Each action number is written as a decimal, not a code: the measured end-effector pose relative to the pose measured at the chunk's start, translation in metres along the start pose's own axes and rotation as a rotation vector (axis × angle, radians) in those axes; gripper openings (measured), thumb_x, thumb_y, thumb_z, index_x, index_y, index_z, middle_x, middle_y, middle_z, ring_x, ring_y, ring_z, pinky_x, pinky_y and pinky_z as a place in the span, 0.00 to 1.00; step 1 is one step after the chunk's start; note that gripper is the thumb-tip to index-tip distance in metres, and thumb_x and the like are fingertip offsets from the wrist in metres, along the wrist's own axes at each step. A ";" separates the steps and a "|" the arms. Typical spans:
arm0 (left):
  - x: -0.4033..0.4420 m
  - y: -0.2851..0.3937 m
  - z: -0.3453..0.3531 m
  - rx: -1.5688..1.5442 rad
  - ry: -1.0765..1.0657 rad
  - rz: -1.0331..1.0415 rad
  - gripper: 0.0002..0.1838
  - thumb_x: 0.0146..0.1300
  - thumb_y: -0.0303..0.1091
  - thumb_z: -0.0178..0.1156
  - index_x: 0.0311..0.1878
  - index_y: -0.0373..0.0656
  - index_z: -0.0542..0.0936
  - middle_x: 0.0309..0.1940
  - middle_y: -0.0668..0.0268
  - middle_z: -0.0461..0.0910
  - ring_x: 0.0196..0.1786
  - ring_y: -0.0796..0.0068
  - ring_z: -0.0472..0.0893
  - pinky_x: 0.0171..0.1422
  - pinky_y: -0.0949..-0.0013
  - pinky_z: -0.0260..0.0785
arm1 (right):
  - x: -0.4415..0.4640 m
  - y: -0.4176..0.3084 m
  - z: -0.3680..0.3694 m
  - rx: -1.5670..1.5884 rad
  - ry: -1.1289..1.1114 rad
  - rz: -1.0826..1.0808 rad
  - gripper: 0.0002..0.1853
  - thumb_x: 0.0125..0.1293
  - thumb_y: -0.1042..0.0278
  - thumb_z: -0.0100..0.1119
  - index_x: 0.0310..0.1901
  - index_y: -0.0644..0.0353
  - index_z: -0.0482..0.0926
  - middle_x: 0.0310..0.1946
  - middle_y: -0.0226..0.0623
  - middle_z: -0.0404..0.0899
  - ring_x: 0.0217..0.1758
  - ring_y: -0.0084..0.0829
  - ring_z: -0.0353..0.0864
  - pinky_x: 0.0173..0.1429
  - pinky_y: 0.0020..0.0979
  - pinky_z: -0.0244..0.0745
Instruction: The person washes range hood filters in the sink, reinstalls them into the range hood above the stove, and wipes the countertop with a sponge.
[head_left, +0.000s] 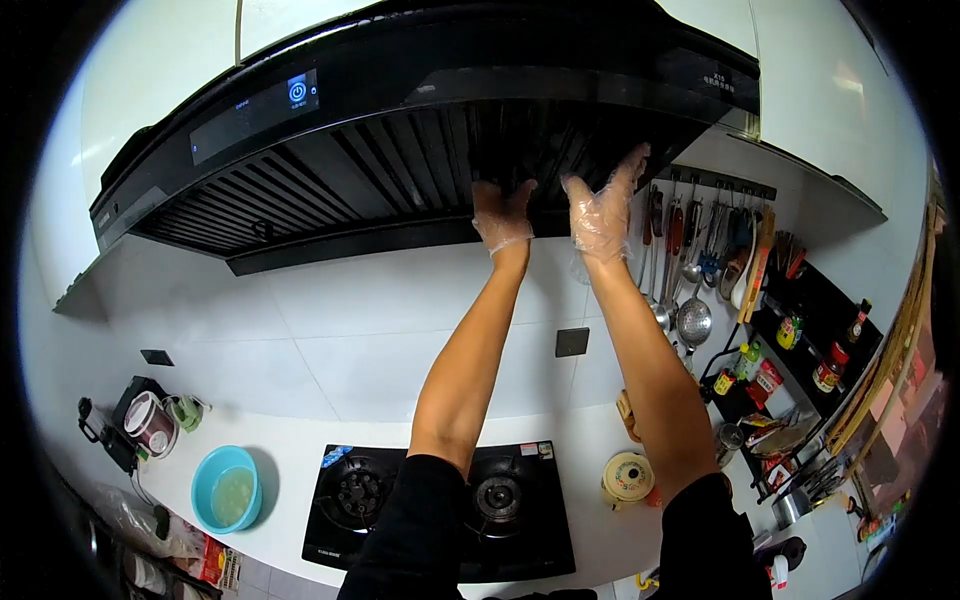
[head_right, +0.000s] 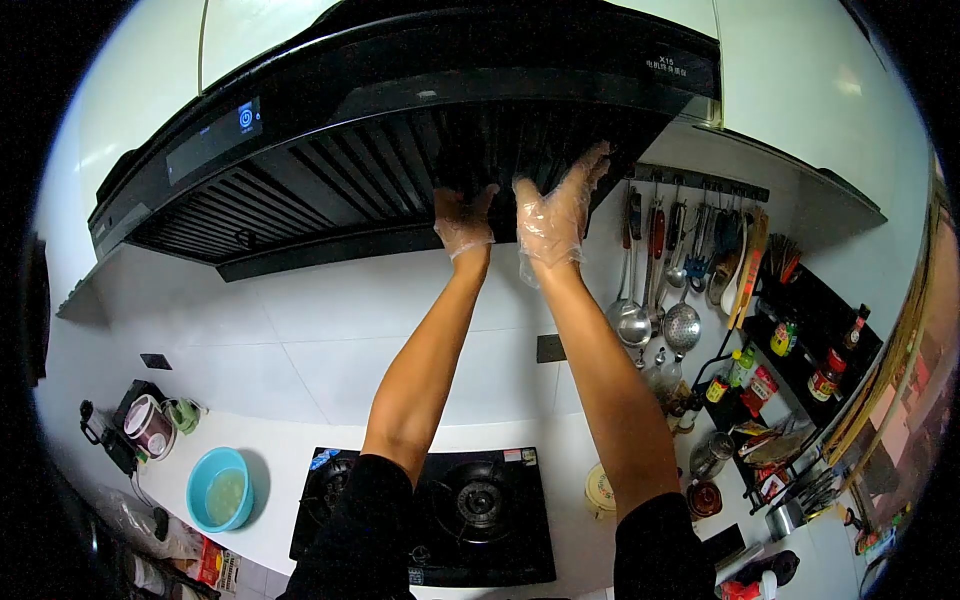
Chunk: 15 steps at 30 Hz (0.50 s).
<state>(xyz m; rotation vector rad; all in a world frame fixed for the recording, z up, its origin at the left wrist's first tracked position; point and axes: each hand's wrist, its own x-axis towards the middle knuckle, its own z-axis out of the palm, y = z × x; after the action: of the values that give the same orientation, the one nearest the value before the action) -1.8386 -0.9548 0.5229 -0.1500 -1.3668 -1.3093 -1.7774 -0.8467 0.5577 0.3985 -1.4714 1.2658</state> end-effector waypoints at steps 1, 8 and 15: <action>0.000 0.002 -0.001 0.013 -0.006 -0.014 0.25 0.52 0.37 0.77 0.42 0.33 0.73 0.34 0.50 0.80 0.38 0.53 0.79 0.46 0.59 0.71 | 0.000 -0.002 -0.001 -0.002 -0.007 0.016 0.57 0.57 0.64 0.66 0.77 0.72 0.34 0.79 0.65 0.35 0.84 0.55 0.31 0.84 0.43 0.29; -0.002 0.000 0.000 -0.144 -0.028 0.023 0.24 0.55 0.37 0.76 0.42 0.34 0.71 0.33 0.54 0.77 0.38 0.57 0.77 0.47 0.60 0.71 | 0.002 -0.010 -0.006 0.038 -0.049 -0.063 0.56 0.58 0.66 0.66 0.77 0.72 0.35 0.79 0.64 0.37 0.84 0.51 0.33 0.84 0.40 0.30; 0.000 -0.008 0.001 -0.033 -0.057 -0.025 0.25 0.57 0.38 0.74 0.46 0.35 0.70 0.39 0.52 0.79 0.43 0.51 0.79 0.52 0.57 0.71 | -0.002 -0.025 -0.004 0.046 -0.043 -0.033 0.56 0.57 0.66 0.67 0.77 0.73 0.37 0.79 0.62 0.37 0.84 0.49 0.35 0.84 0.39 0.31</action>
<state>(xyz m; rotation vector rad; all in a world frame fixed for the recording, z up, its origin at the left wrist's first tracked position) -1.8450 -0.9569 0.5179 -0.1945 -1.4001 -1.3582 -1.7552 -0.8535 0.5672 0.4813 -1.4682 1.2741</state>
